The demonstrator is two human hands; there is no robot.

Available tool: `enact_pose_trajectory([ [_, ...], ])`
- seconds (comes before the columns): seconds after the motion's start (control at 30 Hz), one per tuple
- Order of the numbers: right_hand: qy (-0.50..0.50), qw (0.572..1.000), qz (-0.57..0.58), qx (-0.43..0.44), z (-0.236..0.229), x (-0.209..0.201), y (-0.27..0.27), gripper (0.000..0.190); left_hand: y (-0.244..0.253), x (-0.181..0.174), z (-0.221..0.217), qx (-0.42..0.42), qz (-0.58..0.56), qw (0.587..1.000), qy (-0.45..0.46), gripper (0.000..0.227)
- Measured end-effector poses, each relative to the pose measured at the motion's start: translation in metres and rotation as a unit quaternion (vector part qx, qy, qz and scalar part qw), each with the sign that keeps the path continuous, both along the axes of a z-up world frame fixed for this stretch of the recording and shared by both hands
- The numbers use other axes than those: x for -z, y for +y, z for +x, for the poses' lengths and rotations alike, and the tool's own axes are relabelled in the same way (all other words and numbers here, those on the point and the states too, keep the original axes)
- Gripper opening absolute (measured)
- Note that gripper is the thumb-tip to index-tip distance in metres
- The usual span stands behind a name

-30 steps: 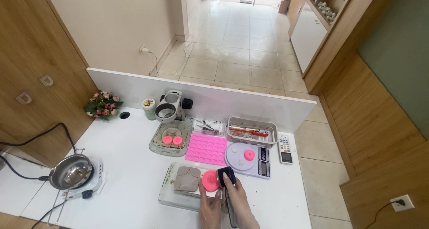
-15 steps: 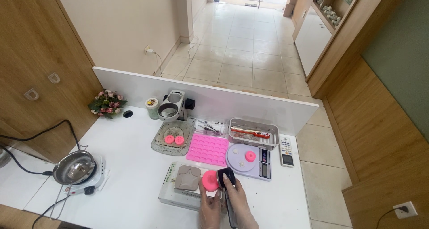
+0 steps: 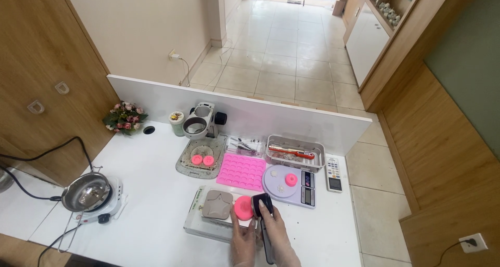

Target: Smooth the surface of wax inside candle molds using a handheld heat gun.

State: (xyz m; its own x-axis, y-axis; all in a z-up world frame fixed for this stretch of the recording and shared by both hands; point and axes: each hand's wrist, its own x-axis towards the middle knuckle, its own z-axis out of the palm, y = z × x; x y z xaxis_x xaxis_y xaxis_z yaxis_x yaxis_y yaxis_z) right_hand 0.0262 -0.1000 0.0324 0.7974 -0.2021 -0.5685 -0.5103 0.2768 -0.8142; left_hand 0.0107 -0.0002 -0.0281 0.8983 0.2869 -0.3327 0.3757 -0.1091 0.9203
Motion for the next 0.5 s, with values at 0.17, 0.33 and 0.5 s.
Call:
enact_pose_trajectory([
  [0.17, -0.013, 1.000, -0.006, 0.001, 0.005, 0.019, -0.004, 0.060, 0.000, 0.011, 0.003, 0.008, 0.024, 0.999, 0.020, 0.095],
  [0.33, 0.001, 1.000, 0.016, 0.012, 0.006, 0.022, -0.003, 0.063, -0.002, 0.029, 0.006, -0.012, 0.001, 1.000, -0.025, 0.096],
  [0.5, -0.010, 1.000, 0.000, 0.005, 0.010, 0.031, -0.006, 0.066, -0.005, 0.040, 0.007, -0.034, -0.036, 0.996, -0.072, 0.096],
])
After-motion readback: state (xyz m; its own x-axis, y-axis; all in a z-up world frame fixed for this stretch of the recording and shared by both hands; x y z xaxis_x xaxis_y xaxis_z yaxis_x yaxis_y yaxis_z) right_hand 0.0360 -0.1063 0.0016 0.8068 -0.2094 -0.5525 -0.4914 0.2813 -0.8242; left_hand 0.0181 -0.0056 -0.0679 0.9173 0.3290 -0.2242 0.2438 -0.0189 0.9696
